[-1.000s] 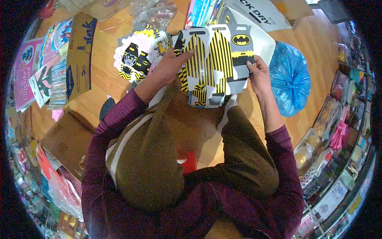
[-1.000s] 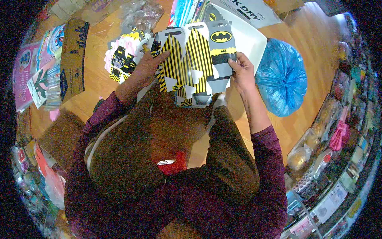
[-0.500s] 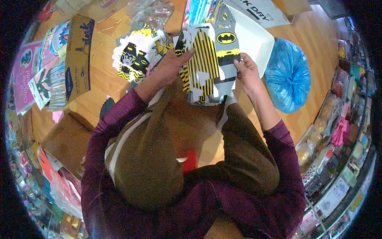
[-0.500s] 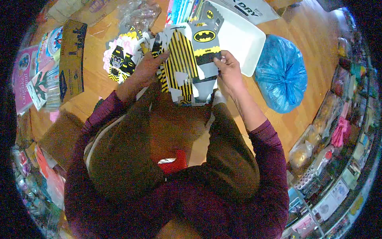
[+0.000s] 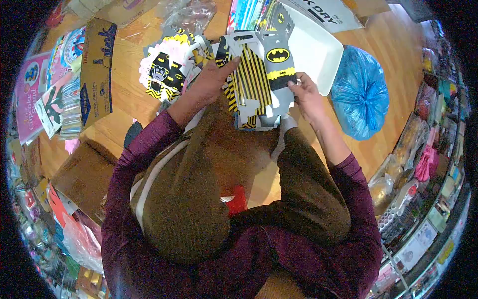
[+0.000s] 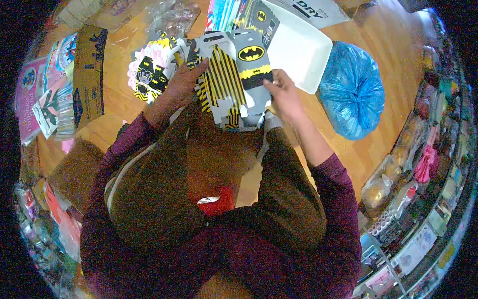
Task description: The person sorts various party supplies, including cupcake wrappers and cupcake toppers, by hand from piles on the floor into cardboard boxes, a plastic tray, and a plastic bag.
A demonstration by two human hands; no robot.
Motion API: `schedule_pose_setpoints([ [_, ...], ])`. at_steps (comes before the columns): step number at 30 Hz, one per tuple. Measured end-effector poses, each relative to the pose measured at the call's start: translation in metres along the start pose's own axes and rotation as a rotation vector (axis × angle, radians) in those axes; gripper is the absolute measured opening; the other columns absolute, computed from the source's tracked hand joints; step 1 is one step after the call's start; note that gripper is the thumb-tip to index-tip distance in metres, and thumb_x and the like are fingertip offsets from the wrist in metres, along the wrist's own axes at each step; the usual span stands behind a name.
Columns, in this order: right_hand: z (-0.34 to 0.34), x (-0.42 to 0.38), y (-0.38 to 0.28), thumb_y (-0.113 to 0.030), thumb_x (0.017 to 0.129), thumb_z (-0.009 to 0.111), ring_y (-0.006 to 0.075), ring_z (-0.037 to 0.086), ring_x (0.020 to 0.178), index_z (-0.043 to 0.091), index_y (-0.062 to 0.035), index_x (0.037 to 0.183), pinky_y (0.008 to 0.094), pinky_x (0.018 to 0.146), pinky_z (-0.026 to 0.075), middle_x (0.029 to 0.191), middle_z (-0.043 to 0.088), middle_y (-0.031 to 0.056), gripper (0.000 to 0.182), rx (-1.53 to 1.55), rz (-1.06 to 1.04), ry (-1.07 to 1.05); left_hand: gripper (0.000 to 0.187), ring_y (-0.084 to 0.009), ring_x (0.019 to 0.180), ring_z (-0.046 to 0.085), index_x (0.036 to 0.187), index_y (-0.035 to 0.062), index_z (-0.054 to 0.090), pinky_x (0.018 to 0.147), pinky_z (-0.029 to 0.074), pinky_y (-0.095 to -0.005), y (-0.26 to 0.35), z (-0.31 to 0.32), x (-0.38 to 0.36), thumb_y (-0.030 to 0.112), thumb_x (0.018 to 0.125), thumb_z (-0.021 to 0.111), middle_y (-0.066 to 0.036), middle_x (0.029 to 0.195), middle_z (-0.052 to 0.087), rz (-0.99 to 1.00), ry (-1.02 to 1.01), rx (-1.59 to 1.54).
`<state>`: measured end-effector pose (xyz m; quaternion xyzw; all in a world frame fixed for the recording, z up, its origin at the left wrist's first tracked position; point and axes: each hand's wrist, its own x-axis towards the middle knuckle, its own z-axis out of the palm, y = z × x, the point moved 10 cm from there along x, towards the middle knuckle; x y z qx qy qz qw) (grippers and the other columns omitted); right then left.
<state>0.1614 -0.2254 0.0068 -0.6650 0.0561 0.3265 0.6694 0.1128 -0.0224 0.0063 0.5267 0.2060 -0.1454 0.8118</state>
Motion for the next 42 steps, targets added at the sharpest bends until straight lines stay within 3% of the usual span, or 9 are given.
schedule_pose_setpoints([
  [2, 0.008, -0.001, 0.004, 0.003, 0.078, 0.053, 0.0105, 0.053, 0.078, 0.05, 0.0003, 0.1, 0.0235, 0.07, 0.043, 0.089, 0.058, 0.005, 0.023, -0.007, -0.005, -0.002, 0.034, -0.0144, 0.076, 0.055, 0.113, 0.0037, 0.048, 0.073, 0.042, -0.0275, 0.03, 0.013, -0.01, 0.027, 0.089, 0.042, -0.01, 0.084, 0.058, 0.436, -0.092, 0.76],
  [9, -0.003, 0.001, -0.006, 0.002, 0.079, 0.051, 0.0143, 0.057, 0.084, 0.049, -0.0001, 0.102, 0.027, 0.077, 0.045, 0.096, 0.058, 0.0082, 0.023, 0.316, -0.001, -0.029, 0.03, -0.0164, 0.082, 0.051, 0.108, 0.0006, 0.049, 0.074, 0.041, -0.0279, 0.03, 0.019, -0.018, 0.022, 0.088, 0.044, -0.012, 0.088, 0.053, 0.754, -0.042, 1.183],
  [16, -0.049, 0.009, -0.013, 0.002, 0.08, 0.049, 0.0156, 0.056, 0.089, 0.048, -0.0014, 0.105, 0.0294, 0.077, 0.046, 0.098, 0.057, 0.0077, 0.025, 0.353, -0.094, 0.09, 0.024, -0.0143, 0.071, 0.057, 0.095, -0.002, 0.054, 0.067, 0.044, -0.0259, 0.041, 0.012, -0.01, 0.019, 0.086, 0.047, -0.007, 0.081, 0.06, 0.604, -0.144, 0.079],
  [18, -0.072, 0.006, -0.028, 0.001, 0.081, 0.048, 0.0188, 0.055, 0.091, 0.046, -0.0014, 0.109, 0.0326, 0.081, 0.045, 0.102, 0.056, 0.0087, 0.028, 0.369, -0.148, 0.158, 0.022, -0.0143, 0.072, 0.057, 0.093, -0.0013, 0.055, 0.067, 0.045, -0.0256, -0.012, -0.012, 0.015, 0.018, 0.086, 0.047, -0.008, 0.084, 0.061, 0.016, -0.033, -0.304],
  [25, -0.091, -0.003, -0.06, -0.003, 0.083, 0.045, 0.0197, 0.052, 0.097, 0.044, -0.0024, 0.112, 0.0348, 0.085, 0.042, 0.108, 0.053, 0.0076, 0.028, 0.399, -0.258, 0.168, 0.021, -0.0108, 0.07, 0.055, 0.089, 0.0006, 0.057, 0.065, 0.044, -0.0234, 0.013, -0.013, 0.002, 0.019, 0.086, 0.047, -0.005, 0.081, 0.061, 0.188, 0.048, -0.088],
  [28, -0.051, -0.002, -0.048, -0.003, 0.081, 0.049, 0.0155, 0.051, 0.094, 0.044, -0.0003, 0.114, 0.0286, 0.083, 0.04, 0.104, 0.053, 0.0069, 0.033, 0.126, -0.2, 0.093, 0.036, -0.0332, 0.092, 0.051, 0.114, 0.0044, 0.045, 0.081, 0.041, -0.038, 0.02, 0.009, -0.006, 0.003, 0.079, 0.05, -0.021, 0.104, 0.051, 0.293, -0.095, 0.65],
  [30, -0.026, 0.002, -0.019, -0.005, 0.08, 0.051, 0.0149, 0.05, 0.09, 0.044, 0.0017, 0.113, 0.0269, 0.079, 0.039, 0.101, 0.054, 0.008, 0.034, -0.074, -0.065, 0.069, 0.025, -0.0073, 0.077, 0.052, 0.098, 0.0007, 0.055, 0.069, 0.043, -0.0233, 0.024, 0.023, -0.007, 0.022, 0.086, 0.049, -0.001, 0.088, 0.059, 0.504, -0.197, 0.346],
  [34, 0.001, 0.005, 0.02, -0.007, 0.08, 0.054, 0.0099, 0.05, 0.082, 0.045, 0.0016, 0.109, 0.022, 0.068, 0.04, 0.092, 0.056, 0.0063, 0.031, -0.436, 0.056, -0.008, 0.03, -0.0077, 0.083, 0.052, 0.106, 0.0004, 0.051, 0.075, 0.043, -0.0248, 0.0, 0.033, -0.009, 0.023, 0.086, 0.05, -0.002, 0.094, 0.058, -0.046, -0.27, 0.374],
  [42, -0.014, -0.035, 0.082, -0.006, 0.078, 0.057, 0.012, 0.056, 0.075, 0.055, -0.0004, 0.103, 0.0227, 0.07, 0.044, 0.093, 0.06, 0.0053, 0.026, -0.166, 0.286, -0.151, 0.034, -0.0101, 0.092, 0.051, 0.11, 0.0005, 0.048, 0.081, 0.041, -0.026, -0.094, 0.04, -0.003, 0.023, 0.085, 0.05, -0.004, 0.103, 0.056, -0.039, -0.582, 0.448],
])
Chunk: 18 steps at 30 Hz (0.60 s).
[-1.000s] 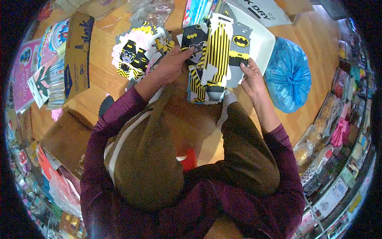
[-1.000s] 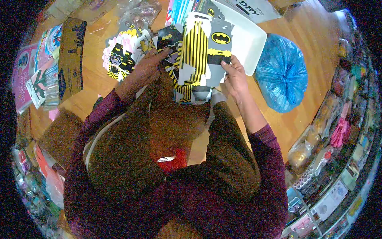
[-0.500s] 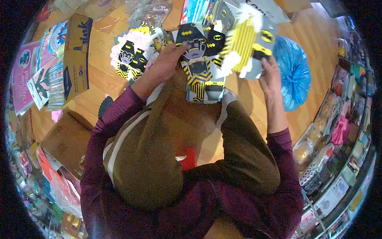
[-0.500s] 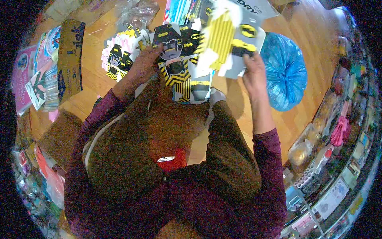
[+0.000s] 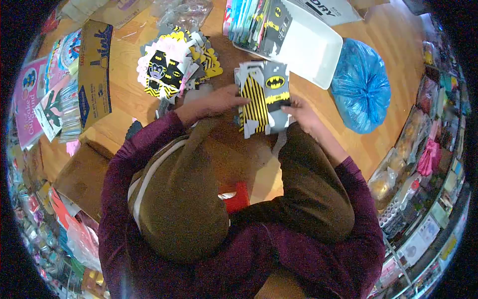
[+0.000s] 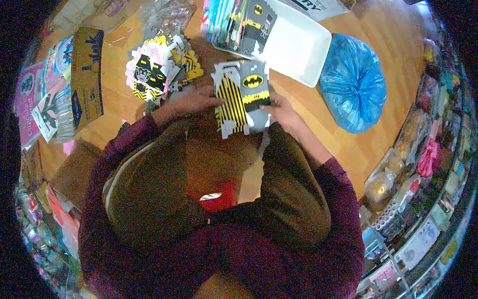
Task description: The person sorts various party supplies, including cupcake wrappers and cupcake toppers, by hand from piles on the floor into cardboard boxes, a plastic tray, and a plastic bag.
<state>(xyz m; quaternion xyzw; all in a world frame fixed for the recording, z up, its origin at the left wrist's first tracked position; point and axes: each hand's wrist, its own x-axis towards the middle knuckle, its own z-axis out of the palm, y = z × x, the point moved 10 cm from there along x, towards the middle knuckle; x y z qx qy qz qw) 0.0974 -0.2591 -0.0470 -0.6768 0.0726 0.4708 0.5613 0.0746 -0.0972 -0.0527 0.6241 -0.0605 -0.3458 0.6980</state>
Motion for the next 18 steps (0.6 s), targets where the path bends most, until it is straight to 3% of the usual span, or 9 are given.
schedule_pose_setpoints([
  [3, 0.0, 0.008, 0.041, -0.006, 0.077, 0.058, 0.0113, 0.053, 0.081, 0.055, -0.0003, 0.103, 0.0239, 0.074, 0.042, 0.094, 0.059, 0.0051, 0.026, -0.307, -0.106, -0.111, 0.037, -0.0134, 0.097, 0.05, 0.113, 0.0006, 0.047, 0.082, 0.041, -0.0286, -0.027, 0.025, 0.005, 0.025, 0.085, 0.05, -0.007, 0.106, 0.055, -0.018, -0.148, -0.117],
  [7, -0.013, 0.021, 0.069, -0.006, 0.078, 0.057, 0.0108, 0.05, 0.086, 0.055, 0.0008, 0.101, 0.0252, 0.077, 0.041, 0.094, 0.058, 0.0043, 0.024, -0.268, -0.115, -0.042, 0.055, -0.0208, 0.107, 0.045, 0.122, 0.0015, 0.036, 0.093, 0.034, -0.0332, -0.057, 0.014, -0.002, 0.037, 0.082, 0.052, -0.013, 0.118, 0.047, -0.23, -0.086, 0.103],
  [9, -0.014, 0.021, 0.059, -0.006, 0.079, 0.057, 0.0116, 0.05, 0.088, 0.053, 0.002, 0.104, 0.0258, 0.079, 0.041, 0.094, 0.058, 0.0041, 0.026, -0.127, -0.113, -0.016, 0.056, -0.0223, 0.099, 0.05, 0.121, 0.0005, 0.037, 0.086, 0.04, -0.0342, -0.077, -0.001, 0.007, 0.037, 0.081, 0.052, -0.014, 0.116, 0.049, -0.224, 0.0, 0.234],
  [10, -0.022, 0.028, 0.059, -0.006, 0.078, 0.057, 0.012, 0.051, 0.088, 0.051, 0.003, 0.105, 0.026, 0.079, 0.041, 0.093, 0.058, 0.0043, 0.029, -0.18, -0.143, 0.034, 0.058, -0.0231, 0.088, 0.055, 0.121, -0.0004, 0.036, 0.076, 0.045, -0.0356, -0.008, 0.006, -0.013, 0.036, 0.08, 0.054, -0.017, 0.105, 0.055, -0.295, -0.012, 0.224],
  [11, -0.029, 0.033, 0.057, -0.006, 0.078, 0.057, 0.0123, 0.051, 0.087, 0.049, 0.004, 0.107, 0.0262, 0.08, 0.041, 0.093, 0.059, 0.0044, 0.032, -0.234, -0.174, 0.082, 0.058, -0.0231, 0.088, 0.055, 0.121, -0.0004, 0.036, 0.076, 0.045, -0.0356, -0.01, 0.007, -0.012, 0.036, 0.08, 0.054, -0.017, 0.105, 0.055, -0.295, -0.015, 0.223],
  [12, -0.034, 0.032, 0.043, -0.012, 0.073, 0.062, 0.0205, 0.058, 0.08, 0.05, 0.0018, 0.106, 0.0328, 0.072, 0.045, 0.088, 0.061, 0.014, 0.038, -0.414, -0.284, 0.173, 0.057, -0.0223, 0.084, 0.056, 0.119, -0.0011, 0.038, 0.073, 0.045, -0.0352, -0.013, -0.001, -0.011, 0.037, 0.08, 0.054, -0.016, 0.099, 0.057, -0.3, 0.062, 0.317],
  [15, -0.039, 0.029, 0.015, -0.016, 0.073, 0.062, 0.0295, 0.059, 0.079, 0.049, 0.0011, 0.106, 0.0362, 0.071, 0.046, 0.086, 0.06, 0.0196, 0.04, -0.833, -0.234, 0.332, 0.052, -0.0214, 0.078, 0.057, 0.113, -0.0021, 0.046, 0.068, 0.046, -0.034, -0.062, -0.025, -0.003, 0.038, 0.08, 0.053, -0.015, 0.089, 0.06, -0.307, 0.226, 0.406],
  [16, -0.033, 0.02, -0.005, -0.021, 0.073, 0.061, 0.0355, 0.057, 0.081, 0.047, 0.0023, 0.106, 0.0397, 0.071, 0.045, 0.086, 0.058, 0.0229, 0.043, -0.819, -0.168, 0.321, 0.05, -0.0212, 0.077, 0.058, 0.109, -0.0025, 0.05, 0.067, 0.046, -0.0333, -0.056, -0.034, -0.005, 0.039, 0.081, 0.052, -0.015, 0.084, 0.061, -0.304, 0.317, 0.401],
  [18, -0.05, 0.031, 0.008, -0.023, 0.073, 0.061, 0.0359, 0.056, 0.083, 0.046, 0.0035, 0.107, 0.0399, 0.072, 0.045, 0.087, 0.058, 0.0235, 0.045, -0.772, -0.171, 0.384, 0.048, -0.02, 0.076, 0.057, 0.105, -0.0022, 0.053, 0.067, 0.046, -0.0326, -0.042, -0.03, -0.008, 0.039, 0.081, 0.051, -0.013, 0.085, 0.061, -0.229, 0.307, 0.346],
])
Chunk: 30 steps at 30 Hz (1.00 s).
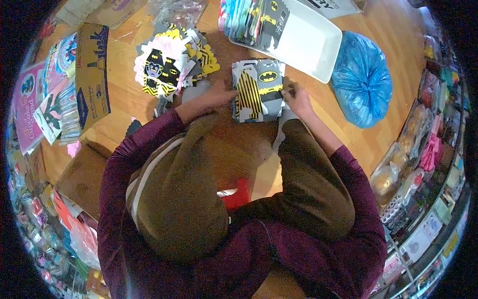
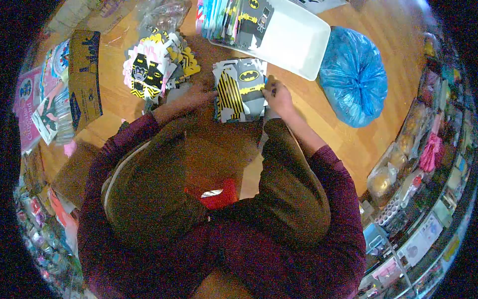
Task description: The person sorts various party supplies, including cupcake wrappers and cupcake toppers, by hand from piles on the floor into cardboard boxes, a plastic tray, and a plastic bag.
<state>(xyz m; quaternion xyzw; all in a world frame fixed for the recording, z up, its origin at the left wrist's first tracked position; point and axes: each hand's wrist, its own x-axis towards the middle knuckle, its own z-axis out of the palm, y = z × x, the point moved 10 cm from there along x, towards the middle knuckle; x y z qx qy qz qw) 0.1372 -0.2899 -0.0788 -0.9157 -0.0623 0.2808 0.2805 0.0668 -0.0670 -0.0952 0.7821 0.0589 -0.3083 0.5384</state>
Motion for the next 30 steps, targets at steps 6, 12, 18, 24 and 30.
schedule_pose_setpoints([
  [6, 0.028, -0.01, -0.032, -0.033, 0.076, 0.059, 0.0311, 0.052, 0.098, 0.039, 0.0068, 0.116, 0.0367, 0.083, 0.041, 0.106, 0.052, 0.0257, 0.06, 0.194, -0.081, -0.201, 0.046, -0.0169, 0.088, 0.052, 0.114, 0.0018, 0.049, 0.076, 0.044, -0.0333, 0.021, 0.037, -0.009, 0.037, 0.084, 0.047, -0.01, 0.099, 0.057, -0.032, -0.384, -0.533],
  [12, 0.044, 0.005, 0.013, -0.029, 0.076, 0.059, 0.028, 0.053, 0.098, 0.038, 0.0063, 0.118, 0.033, 0.084, 0.041, 0.104, 0.053, 0.0231, 0.059, 0.214, -0.091, -0.186, 0.05, -0.0191, 0.102, 0.046, 0.124, 0.0026, 0.034, 0.088, 0.038, -0.0323, 0.034, 0.021, -0.022, 0.033, 0.085, 0.046, -0.014, 0.114, 0.048, 0.341, -0.385, -0.244],
  [18, 0.012, -0.01, 0.015, -0.018, 0.081, 0.056, 0.0178, 0.055, 0.083, 0.041, 0.0007, 0.117, 0.0276, 0.067, 0.046, 0.097, 0.056, 0.0131, 0.043, 0.36, 0.079, -0.11, 0.042, -0.0187, 0.1, 0.049, 0.113, -0.0003, 0.045, 0.086, 0.039, -0.032, -0.004, -0.091, -0.025, 0.028, 0.082, 0.053, -0.013, 0.108, 0.054, 0.071, 0.26, -0.131],
  [24, -0.007, -0.009, 0.038, -0.02, 0.083, 0.054, 0.0159, 0.054, 0.079, 0.045, -0.0053, 0.112, 0.0283, 0.062, 0.046, 0.093, 0.056, 0.0088, 0.034, 0.363, 0.124, -0.016, 0.078, -0.0355, 0.1, 0.042, 0.116, -0.0032, 0.036, 0.085, 0.036, -0.0404, -0.067, -0.198, -0.107, 0.025, 0.055, 0.077, -0.022, 0.106, 0.045, 0.017, 1.082, 0.363],
  [30, -0.015, -0.007, 0.03, -0.016, 0.081, 0.054, 0.0169, 0.053, 0.084, 0.045, -0.0021, 0.109, 0.029, 0.069, 0.044, 0.094, 0.055, 0.0109, 0.033, 0.398, 0.095, 0.045, 0.097, -0.0357, 0.097, 0.041, 0.125, 0.0006, 0.026, 0.085, 0.035, -0.0409, -0.076, -0.198, -0.099, 0.03, 0.05, 0.08, -0.023, 0.105, 0.041, -0.249, 0.957, 0.443],
])
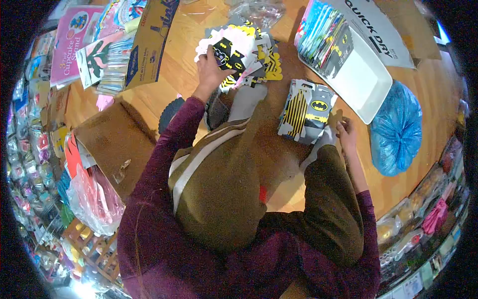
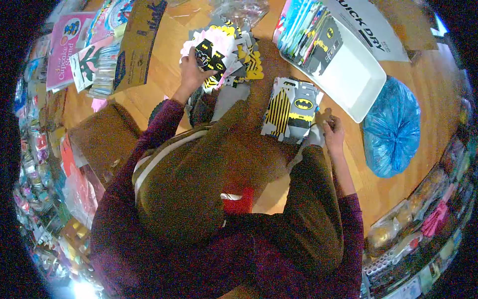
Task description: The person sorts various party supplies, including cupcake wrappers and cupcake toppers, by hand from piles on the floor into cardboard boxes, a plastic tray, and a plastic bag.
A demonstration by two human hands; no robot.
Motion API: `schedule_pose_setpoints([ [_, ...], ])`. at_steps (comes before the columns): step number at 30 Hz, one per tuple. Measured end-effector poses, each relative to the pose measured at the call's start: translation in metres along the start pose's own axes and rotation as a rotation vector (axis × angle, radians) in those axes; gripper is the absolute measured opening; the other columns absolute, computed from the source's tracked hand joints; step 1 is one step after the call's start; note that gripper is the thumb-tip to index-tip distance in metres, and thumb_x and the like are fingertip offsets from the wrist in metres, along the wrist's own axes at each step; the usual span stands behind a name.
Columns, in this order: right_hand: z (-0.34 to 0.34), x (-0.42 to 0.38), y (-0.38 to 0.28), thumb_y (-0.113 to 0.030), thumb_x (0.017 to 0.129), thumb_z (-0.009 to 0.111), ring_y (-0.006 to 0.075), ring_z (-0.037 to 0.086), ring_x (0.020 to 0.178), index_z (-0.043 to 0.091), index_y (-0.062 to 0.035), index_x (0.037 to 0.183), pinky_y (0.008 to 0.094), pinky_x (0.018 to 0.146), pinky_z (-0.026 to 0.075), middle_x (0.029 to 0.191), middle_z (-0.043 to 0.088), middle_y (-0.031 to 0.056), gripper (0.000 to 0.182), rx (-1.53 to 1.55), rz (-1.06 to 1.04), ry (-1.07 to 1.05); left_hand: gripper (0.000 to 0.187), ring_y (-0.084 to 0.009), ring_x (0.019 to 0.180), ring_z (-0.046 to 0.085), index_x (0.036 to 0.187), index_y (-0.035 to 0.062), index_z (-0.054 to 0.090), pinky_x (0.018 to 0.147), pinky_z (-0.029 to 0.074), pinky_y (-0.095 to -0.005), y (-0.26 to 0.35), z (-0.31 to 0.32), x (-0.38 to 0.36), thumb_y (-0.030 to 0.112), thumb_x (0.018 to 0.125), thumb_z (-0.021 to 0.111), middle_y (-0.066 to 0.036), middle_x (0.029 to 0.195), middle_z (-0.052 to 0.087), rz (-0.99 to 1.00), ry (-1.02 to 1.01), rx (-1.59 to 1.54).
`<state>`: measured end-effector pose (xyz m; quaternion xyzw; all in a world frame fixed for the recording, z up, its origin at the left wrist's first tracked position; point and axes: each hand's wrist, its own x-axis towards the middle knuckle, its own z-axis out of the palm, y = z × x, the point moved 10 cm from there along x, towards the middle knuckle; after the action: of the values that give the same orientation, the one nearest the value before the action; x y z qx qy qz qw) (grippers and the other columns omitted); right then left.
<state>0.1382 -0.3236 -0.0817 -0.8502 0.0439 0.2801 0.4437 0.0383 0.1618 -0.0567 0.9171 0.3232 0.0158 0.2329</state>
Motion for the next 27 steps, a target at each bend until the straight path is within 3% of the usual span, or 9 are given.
schedule_pose_setpoints([
  [2, -0.005, 0.001, 0.003, -0.011, 0.078, 0.056, 0.0175, 0.054, 0.083, 0.046, 0.0013, 0.106, 0.0283, 0.074, 0.043, 0.09, 0.056, 0.0122, 0.032, 0.043, 0.027, 0.038, 0.097, -0.0357, 0.098, 0.041, 0.125, 0.0011, 0.027, 0.085, 0.035, -0.0411, -0.004, 0.003, 0.001, 0.031, 0.049, 0.08, -0.023, 0.105, 0.041, -0.04, -0.026, 0.0],
  [4, 0.0, 0.005, 0.003, -0.018, 0.082, 0.054, 0.0157, 0.052, 0.084, 0.045, -0.0058, 0.111, 0.0282, 0.064, 0.045, 0.098, 0.055, 0.0091, 0.032, -0.093, -0.003, -0.034, 0.097, -0.0357, 0.098, 0.04, 0.125, 0.0017, 0.028, 0.085, 0.035, -0.0413, -0.01, 0.006, 0.002, 0.033, 0.049, 0.08, -0.023, 0.105, 0.041, -0.077, -0.053, 0.006],
  [13, -0.006, 0.009, 0.003, -0.017, 0.082, 0.055, 0.0134, 0.051, 0.078, 0.048, -0.005, 0.106, 0.0254, 0.062, 0.042, 0.089, 0.055, 0.0056, 0.028, -0.114, -0.061, -0.021, 0.093, -0.036, 0.101, 0.04, 0.122, 0.0035, 0.031, 0.089, 0.033, -0.0429, -0.029, 0.007, 0.013, 0.034, 0.049, 0.08, -0.02, 0.105, 0.043, -0.033, -0.029, -0.021],
  [17, -0.007, 0.003, -0.003, -0.016, 0.082, 0.055, 0.013, 0.05, 0.078, 0.049, -0.0052, 0.104, 0.0253, 0.062, 0.042, 0.089, 0.055, 0.0049, 0.026, -0.067, -0.092, 0.013, 0.084, -0.0286, 0.093, 0.052, 0.115, 0.0028, 0.035, 0.079, 0.041, -0.0395, -0.066, 0.021, 0.028, 0.029, 0.049, 0.081, -0.017, 0.1, 0.053, -0.03, -0.015, -0.261],
  [19, -0.006, 0.005, -0.004, -0.017, 0.081, 0.055, 0.013, 0.05, 0.078, 0.05, -0.0058, 0.102, 0.0263, 0.063, 0.042, 0.089, 0.054, 0.0043, 0.024, 0.01, -0.105, -0.009, 0.07, -0.0215, 0.08, 0.058, 0.109, 0.0019, 0.041, 0.068, 0.046, -0.0334, -0.083, 0.019, 0.031, 0.022, 0.054, 0.079, -0.014, 0.092, 0.058, -0.034, 0.072, -0.289],
  [21, -0.012, 0.009, -0.002, -0.017, 0.082, 0.055, 0.0131, 0.05, 0.078, 0.05, -0.0055, 0.102, 0.0266, 0.063, 0.042, 0.089, 0.054, 0.0043, 0.024, -0.073, -0.101, 0.0, 0.049, -0.0156, 0.068, 0.058, 0.099, -0.0003, 0.05, 0.06, 0.047, -0.0277, -0.079, 0.019, 0.029, 0.014, 0.06, 0.075, -0.009, 0.081, 0.06, -0.116, -0.11, -0.647],
  [22, -0.014, 0.011, -0.002, -0.018, 0.082, 0.055, 0.0131, 0.05, 0.078, 0.05, -0.0052, 0.101, 0.0269, 0.064, 0.042, 0.088, 0.054, 0.0042, 0.024, -0.156, -0.099, 0.009, 0.026, -0.0092, 0.06, 0.055, 0.09, -0.0009, 0.055, 0.054, 0.045, -0.0229, -0.057, 0.0, 0.025, 0.008, 0.069, 0.068, -0.004, 0.073, 0.059, -0.067, -0.122, -0.612],
  [25, -0.017, 0.012, -0.005, -0.019, 0.082, 0.055, 0.0129, 0.05, 0.079, 0.051, -0.0047, 0.098, 0.0272, 0.064, 0.042, 0.086, 0.055, 0.0033, 0.022, -0.063, -0.061, 0.017, 0.015, -0.0074, 0.06, 0.054, 0.087, -0.0001, 0.058, 0.054, 0.045, -0.0221, -0.044, -0.016, 0.023, 0.008, 0.076, 0.062, -0.002, 0.073, 0.059, -0.17, -0.236, -0.982],
  [27, -0.021, 0.011, -0.011, -0.018, 0.082, 0.054, 0.0127, 0.051, 0.078, 0.052, -0.0041, 0.096, 0.0267, 0.064, 0.043, 0.085, 0.055, 0.0034, 0.02, -0.042, -0.037, 0.014, 0.012, -0.0062, 0.063, 0.055, 0.09, 0.001, 0.058, 0.055, 0.045, -0.0209, -0.05, -0.015, 0.034, 0.008, 0.081, 0.056, -0.001, 0.077, 0.06, -0.097, -0.257, -0.947],
])
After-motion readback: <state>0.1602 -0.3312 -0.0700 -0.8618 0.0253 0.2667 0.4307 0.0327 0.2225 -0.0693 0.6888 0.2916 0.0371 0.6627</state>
